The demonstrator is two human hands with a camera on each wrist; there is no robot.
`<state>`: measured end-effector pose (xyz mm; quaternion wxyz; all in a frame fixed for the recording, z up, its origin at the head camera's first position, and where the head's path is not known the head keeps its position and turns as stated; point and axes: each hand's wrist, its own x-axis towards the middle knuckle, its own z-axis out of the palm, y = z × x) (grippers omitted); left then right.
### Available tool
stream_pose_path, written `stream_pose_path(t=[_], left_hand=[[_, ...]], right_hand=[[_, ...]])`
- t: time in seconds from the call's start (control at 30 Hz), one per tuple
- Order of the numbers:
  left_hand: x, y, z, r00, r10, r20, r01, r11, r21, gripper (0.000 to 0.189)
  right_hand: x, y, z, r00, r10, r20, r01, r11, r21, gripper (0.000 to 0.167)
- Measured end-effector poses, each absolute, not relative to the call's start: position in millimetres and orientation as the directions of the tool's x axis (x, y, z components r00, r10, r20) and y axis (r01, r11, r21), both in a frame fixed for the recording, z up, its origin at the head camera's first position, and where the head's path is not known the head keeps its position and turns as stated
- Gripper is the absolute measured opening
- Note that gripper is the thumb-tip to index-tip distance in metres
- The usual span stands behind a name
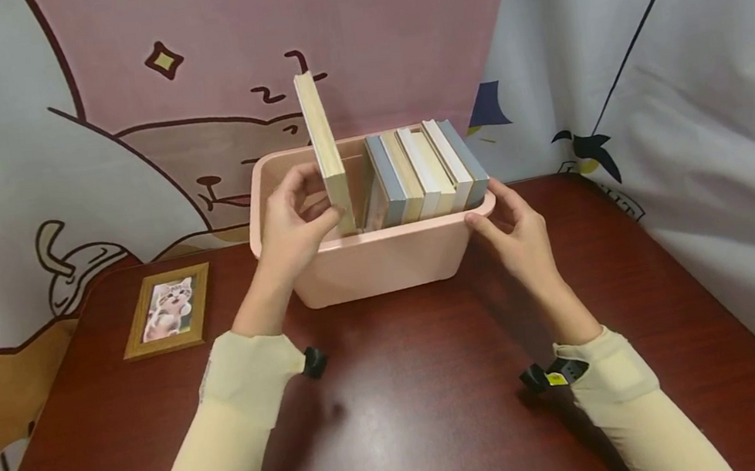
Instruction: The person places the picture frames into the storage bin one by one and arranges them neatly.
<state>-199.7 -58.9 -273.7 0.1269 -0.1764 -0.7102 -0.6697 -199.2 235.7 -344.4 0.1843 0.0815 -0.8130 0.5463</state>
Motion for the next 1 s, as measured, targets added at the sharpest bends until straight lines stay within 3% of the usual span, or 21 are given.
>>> stream_pose_path(t=[0.23,0.53,1.0], left_hand=[[-216.3,-46.5,-279.9,-0.944,0.173,0.282,0.317,0.223,0.922,0.047],[-223.6,-37.2,-279.9,-0.939,0.290,0.184,0.309,0.484,0.818,0.043],[-223.1,-41.0,-279.9,-0.962,0.262,0.082,0.219,0.555,0.802,0.037]], right_hand=[[-199.3,234.8,-344.1,-0.918,0.063,0.392,-0.339,0.390,-0.856,0.065],[-197.9,236.0,-344.3,-0.919,0.067,0.390,-0.332,0.403,-0.853,0.064],[-198.8,235.0,-346.4,-0.922,0.071,0.381,-0.325,0.395,-0.859,0.065]])
